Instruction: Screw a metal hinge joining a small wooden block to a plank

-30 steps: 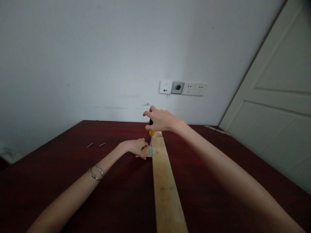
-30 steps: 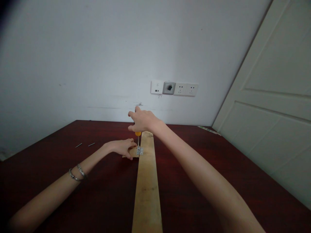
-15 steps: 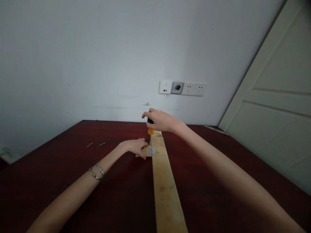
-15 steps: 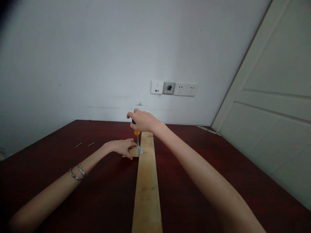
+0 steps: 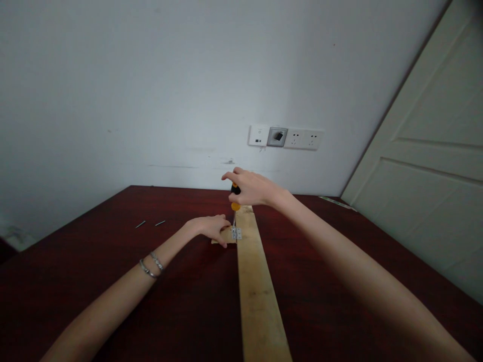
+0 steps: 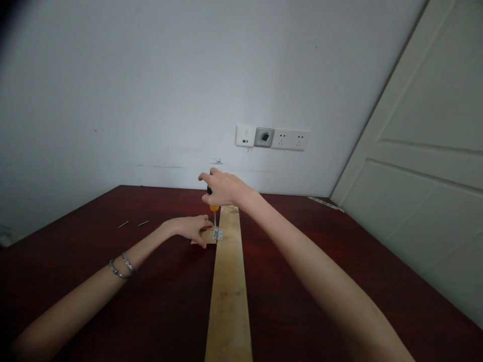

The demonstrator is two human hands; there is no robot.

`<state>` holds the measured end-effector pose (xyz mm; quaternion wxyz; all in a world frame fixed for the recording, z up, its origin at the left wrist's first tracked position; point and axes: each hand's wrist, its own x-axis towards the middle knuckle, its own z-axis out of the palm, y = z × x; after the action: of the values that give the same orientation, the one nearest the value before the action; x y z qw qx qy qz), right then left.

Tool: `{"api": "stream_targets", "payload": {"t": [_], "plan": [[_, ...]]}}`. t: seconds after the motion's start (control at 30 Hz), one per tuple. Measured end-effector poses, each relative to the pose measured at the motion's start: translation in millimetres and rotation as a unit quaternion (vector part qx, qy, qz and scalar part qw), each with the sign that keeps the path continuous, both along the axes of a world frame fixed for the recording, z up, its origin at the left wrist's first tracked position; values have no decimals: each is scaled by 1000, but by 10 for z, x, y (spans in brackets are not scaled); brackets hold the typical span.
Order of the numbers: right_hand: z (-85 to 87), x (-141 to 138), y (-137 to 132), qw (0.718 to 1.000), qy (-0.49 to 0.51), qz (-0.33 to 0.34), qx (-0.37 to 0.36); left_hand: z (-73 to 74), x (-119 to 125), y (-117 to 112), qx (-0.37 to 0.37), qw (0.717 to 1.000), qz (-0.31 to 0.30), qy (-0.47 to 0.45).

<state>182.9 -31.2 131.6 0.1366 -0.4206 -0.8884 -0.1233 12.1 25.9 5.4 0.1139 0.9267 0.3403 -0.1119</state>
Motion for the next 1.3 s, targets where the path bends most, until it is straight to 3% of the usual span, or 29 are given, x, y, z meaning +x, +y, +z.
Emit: {"api": "stream_targets", "payload": {"t": [0.5, 0.73, 1.3], "plan": [[11, 20, 28, 1000, -12, 8, -19, 18, 3, -25, -2, 1000, 8, 7], [-2, 11, -5, 999, -41, 24, 22, 36, 14, -37, 0, 1000, 11, 12], [-44, -32, -38, 999, -27, 12, 18, 33, -3, -43, -6, 1000, -7, -15]]}}
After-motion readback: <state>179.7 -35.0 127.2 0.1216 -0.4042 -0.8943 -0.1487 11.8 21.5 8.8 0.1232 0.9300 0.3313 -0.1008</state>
